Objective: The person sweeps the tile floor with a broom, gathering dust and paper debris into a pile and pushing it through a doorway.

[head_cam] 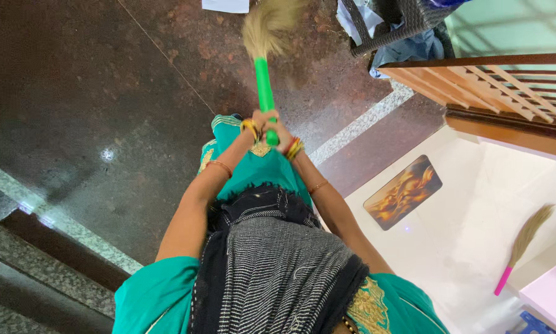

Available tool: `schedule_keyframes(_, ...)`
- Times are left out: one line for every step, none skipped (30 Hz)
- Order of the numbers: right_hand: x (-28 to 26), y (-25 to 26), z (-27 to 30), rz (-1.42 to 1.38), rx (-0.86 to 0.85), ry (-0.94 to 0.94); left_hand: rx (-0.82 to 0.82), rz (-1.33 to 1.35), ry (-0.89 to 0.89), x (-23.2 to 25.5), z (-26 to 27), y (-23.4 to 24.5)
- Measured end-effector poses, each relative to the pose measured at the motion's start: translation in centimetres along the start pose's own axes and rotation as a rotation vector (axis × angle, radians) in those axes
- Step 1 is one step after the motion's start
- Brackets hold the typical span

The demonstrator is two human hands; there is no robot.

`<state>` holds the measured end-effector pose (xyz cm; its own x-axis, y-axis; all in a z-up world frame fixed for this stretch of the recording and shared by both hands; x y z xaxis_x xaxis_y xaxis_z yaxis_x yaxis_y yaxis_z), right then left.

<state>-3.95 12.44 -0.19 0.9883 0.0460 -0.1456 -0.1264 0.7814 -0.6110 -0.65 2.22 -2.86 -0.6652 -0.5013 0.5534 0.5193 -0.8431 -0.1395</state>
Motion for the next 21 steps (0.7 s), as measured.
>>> schedule_keyframes(-1.4, -0.6, -1.2, 0.005, -0.001, -0.006, 0.009, 0.019, 0.001, 1.6, -1.1, 0.5)
schedule_keyframes(-3.0, -1.7, -2.0, -0.022, -0.036, 0.045, 0.017, 0.038, 0.001, 3.1, -1.9, 0.6)
schedule_keyframes(-4.2, -2.7, -2.6, -0.050, -0.078, 0.097, 0.026, 0.040, -0.002, 4.2, -2.6, 0.8)
schedule_keyframes(-4.5, -3.2, -2.3, -0.046, -0.085, 0.092, 0.044, -0.071, 0.063, 5.1, -3.0, 0.9)
schedule_keyframes(-4.9, -3.9, -1.3, -0.005, -0.076, 0.152, 0.060, -0.187, 0.127, 5.8, -3.2, 1.2)
schedule_keyframes(-5.2, -4.7, -0.1, 0.035, -0.067, 0.212, 0.067, -0.189, 0.122, 5.7, -3.0, 1.3)
schedule_keyframes(-4.8, -5.3, 1.4, 0.032, -0.071, 0.218, -0.037, -0.046, -0.081, 5.6, -2.4, 0.2)
schedule_keyframes(-4.3, -5.7, 3.3, 0.142, -0.024, 0.246, -0.143, 0.098, -0.283, 5.5, -1.5, -0.8)
schedule_keyframes(-4.1, -5.9, 5.3, 0.256, 0.026, 0.275, -0.180, 0.124, -0.281, 4.5, -0.7, -2.0)
schedule_keyframes(-4.0, -6.4, 7.4, 0.325, -0.019, 0.298, -0.216, 0.150, -0.278, 3.4, 0.1, -3.1)
schedule_keyframes(-3.7, -6.6, 9.7, 0.397, -0.063, 0.315, -0.305, 0.200, -0.225, 1.9, 1.2, -4.5)
schedule_keyframes(-3.5, -6.1, 11.9, 0.521, -0.035, 0.287, -0.395, 0.250, -0.170, 0.3, 2.7, -6.0)
schedule_keyframes(-3.3, -5.4, 14.3, 0.644, -0.003, 0.253, -0.502, 0.337, -0.078, -1.1, 4.3, -7.8)
schedule_keyframes(-2.8, -4.4, 16.6, 0.642, 0.047, 0.194, -0.608, 0.423, 0.015, -2.2, 6.0, -9.6)
schedule_keyframes(-2.6, -3.2, 18.7, 0.640, 0.095, 0.138, -0.619, 0.432, 0.109, -3.3, 7.5, -11.1)
schedule_keyframes(-3.6, -4.2, 21.0, 0.989, -0.128, 0.496, -0.630, 0.440, 0.204, -4.4, 8.9, -12.4)
schedule_keyframes(-3.7, -5.1, 23.3, 1.317, -0.380, 0.856, -0.650, 0.380, 0.250, -5.2, 10.3, -13.2)
schedule_keyframes(-4.1, -4.1, 23.8, 1.320, -0.384, 0.857, -0.669, 0.319, 0.295, -5.4, 10.8, -13.8)
schedule_keyframes(-4.4, -3.0, 24.0, 1.294, -0.395, 0.835, -0.668, 0.319, 0.297, -4.8, 10.4, -14.1)
schedule_keyframes(-4.8, -2.0, 23.5, 1.269, -0.406, 0.812, -0.679, 0.349, 0.360, -4.3, 9.8, -14.5)
schedule_keyframes(-5.3, -0.9, 22.4, 1.265, -0.399, 0.808, -0.694, 0.379, 0.430, -4.3, 9.6, -15.2)
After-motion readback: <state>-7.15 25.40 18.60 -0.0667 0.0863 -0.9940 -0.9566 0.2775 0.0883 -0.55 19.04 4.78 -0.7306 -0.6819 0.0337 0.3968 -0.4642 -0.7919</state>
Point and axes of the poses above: each hand's wrist, its own z-axis away from the middle knuckle, its own y-axis out of the back of the hand, x = y × z, the point moved 5 cm from there along -z, towards the middle knuckle, and after that the axes turned 14 degrees about -z, right-handed, at the moved point
